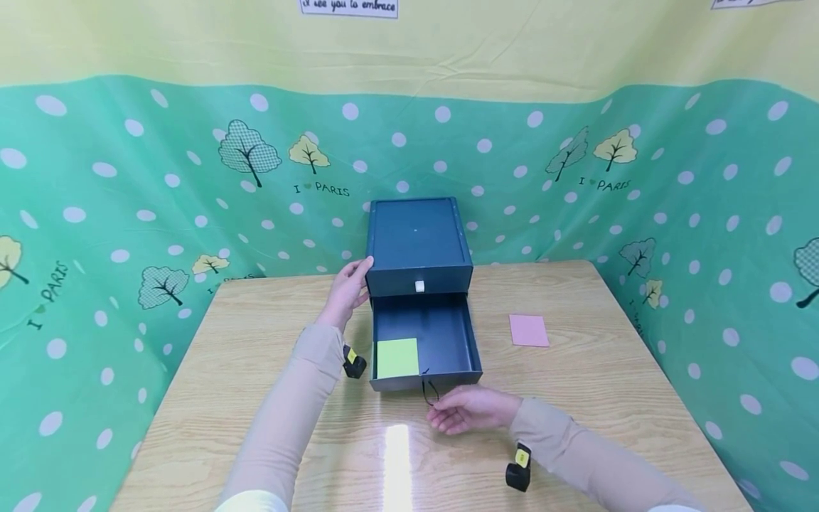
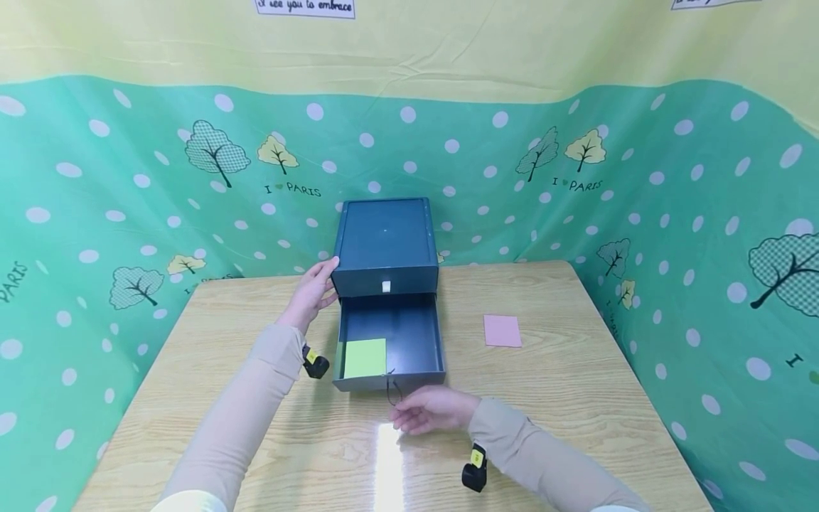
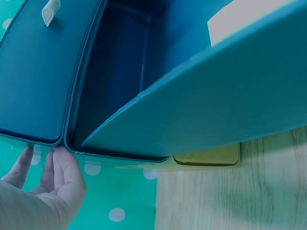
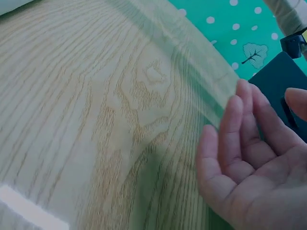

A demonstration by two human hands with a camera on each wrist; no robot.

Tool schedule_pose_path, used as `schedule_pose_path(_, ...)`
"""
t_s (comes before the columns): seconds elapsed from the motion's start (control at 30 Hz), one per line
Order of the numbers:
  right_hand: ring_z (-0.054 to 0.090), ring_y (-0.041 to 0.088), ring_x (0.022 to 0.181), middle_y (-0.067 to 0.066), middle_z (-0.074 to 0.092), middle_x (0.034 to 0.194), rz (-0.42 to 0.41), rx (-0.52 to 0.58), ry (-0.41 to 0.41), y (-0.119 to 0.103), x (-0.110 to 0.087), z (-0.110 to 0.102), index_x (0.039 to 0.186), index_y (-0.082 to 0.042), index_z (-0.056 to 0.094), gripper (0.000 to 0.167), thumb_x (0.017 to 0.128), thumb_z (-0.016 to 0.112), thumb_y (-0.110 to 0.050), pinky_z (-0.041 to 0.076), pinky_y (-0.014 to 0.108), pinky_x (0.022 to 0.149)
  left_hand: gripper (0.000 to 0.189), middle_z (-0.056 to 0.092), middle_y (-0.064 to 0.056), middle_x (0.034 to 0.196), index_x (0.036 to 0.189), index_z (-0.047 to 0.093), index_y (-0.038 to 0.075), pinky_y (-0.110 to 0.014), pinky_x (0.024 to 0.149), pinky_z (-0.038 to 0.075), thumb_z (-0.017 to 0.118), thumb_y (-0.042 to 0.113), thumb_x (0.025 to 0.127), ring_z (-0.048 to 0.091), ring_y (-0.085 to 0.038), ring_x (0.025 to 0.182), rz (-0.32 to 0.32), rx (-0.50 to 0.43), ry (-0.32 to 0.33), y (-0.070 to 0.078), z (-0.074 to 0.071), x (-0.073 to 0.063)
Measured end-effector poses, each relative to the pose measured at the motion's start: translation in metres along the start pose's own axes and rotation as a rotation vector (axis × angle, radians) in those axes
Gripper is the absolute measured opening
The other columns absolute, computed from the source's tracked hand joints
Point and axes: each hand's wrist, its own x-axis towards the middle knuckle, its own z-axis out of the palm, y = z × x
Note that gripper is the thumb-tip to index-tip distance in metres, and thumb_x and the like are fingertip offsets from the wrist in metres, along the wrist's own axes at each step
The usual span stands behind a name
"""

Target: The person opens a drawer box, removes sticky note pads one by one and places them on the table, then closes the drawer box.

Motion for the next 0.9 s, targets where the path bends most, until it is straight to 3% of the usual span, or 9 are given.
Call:
schedule_pose_path(0.1,0.062,0.006,0.08,0.0,0.068,0.09,0.0,-0.114,-0.008,-0.001,-0.003,0.0,0.12,0.02,0.048,0.044,0.096,0.049,-0.017,0.052,0.026,0.083,0.056,0.046,-0.01,0.141,0.139,0.045,0.014,-0.043,0.104,0.04,0.055,0.044,0.093,0.048,-0.028,0.125,0.002,0.002,0.002,0.0,0.0,0.0)
schedule_pose_path(0.27,0.065,0.01,0.082,0.017,0.069,0.097,-0.008,-0.3,0.034,-0.007,-0.009,0.003,0.12,0.015,0.053,0.041,0.096,0.05,-0.018,0.05,0.043,0.092,0.056,0.047,-0.01,0.14,0.139,0.045,0.014,-0.043,0.103,0.04,0.055,0.044,0.093,0.049,-0.028,0.124,0.001,-0.002,0.005,0.0,0.0,0.001)
schedule_pose_path(0.4,0.066,0.031,0.094,0.029,0.064,0.104,-0.014,-0.416,0.031,-0.015,-0.014,0.007,0.119,0.011,0.057,0.038,0.097,0.05,-0.019,0.05,0.044,0.092,0.055,0.047,-0.01,0.14,0.139,0.045,0.013,-0.043,0.104,0.04,0.056,0.043,0.093,0.048,-0.028,0.126,-0.001,-0.01,0.005,-0.001,0.0,0.001)
schedule_pose_path(0.53,0.059,0.045,0.104,0.03,0.063,0.106,-0.03,-0.47,-0.005,-0.023,-0.016,0.009,0.118,0.009,0.058,0.036,0.098,0.049,-0.02,0.05,0.043,0.093,0.056,0.046,-0.01,0.141,0.14,0.044,0.013,-0.044,0.105,0.039,0.056,0.042,0.093,0.048,-0.028,0.127,-0.002,-0.013,0.003,0.0,0.0,0.001)
schedule_pose_path(0.67,0.059,0.043,0.105,0.029,0.063,0.107,-0.046,-0.49,-0.037,-0.033,-0.018,0.011,0.118,0.008,0.058,0.037,0.099,0.048,-0.021,0.048,0.045,0.095,0.056,0.047,-0.01,0.141,0.14,0.044,0.014,-0.043,0.105,0.039,0.056,0.043,0.093,0.048,-0.028,0.126,-0.003,-0.012,0.004,0.0,0.0,0.0)
schedule_pose_path(0.9,0.064,0.025,0.099,0.03,0.063,0.108,-0.113,-0.553,-0.064,-0.054,-0.023,0.015,0.12,0.005,0.059,0.037,0.1,0.045,-0.023,0.047,0.047,0.095,0.057,0.046,-0.01,0.141,0.14,0.044,0.014,-0.043,0.105,0.039,0.056,0.044,0.093,0.048,-0.028,0.126,-0.004,-0.008,0.004,0.0,0.001,0.0)
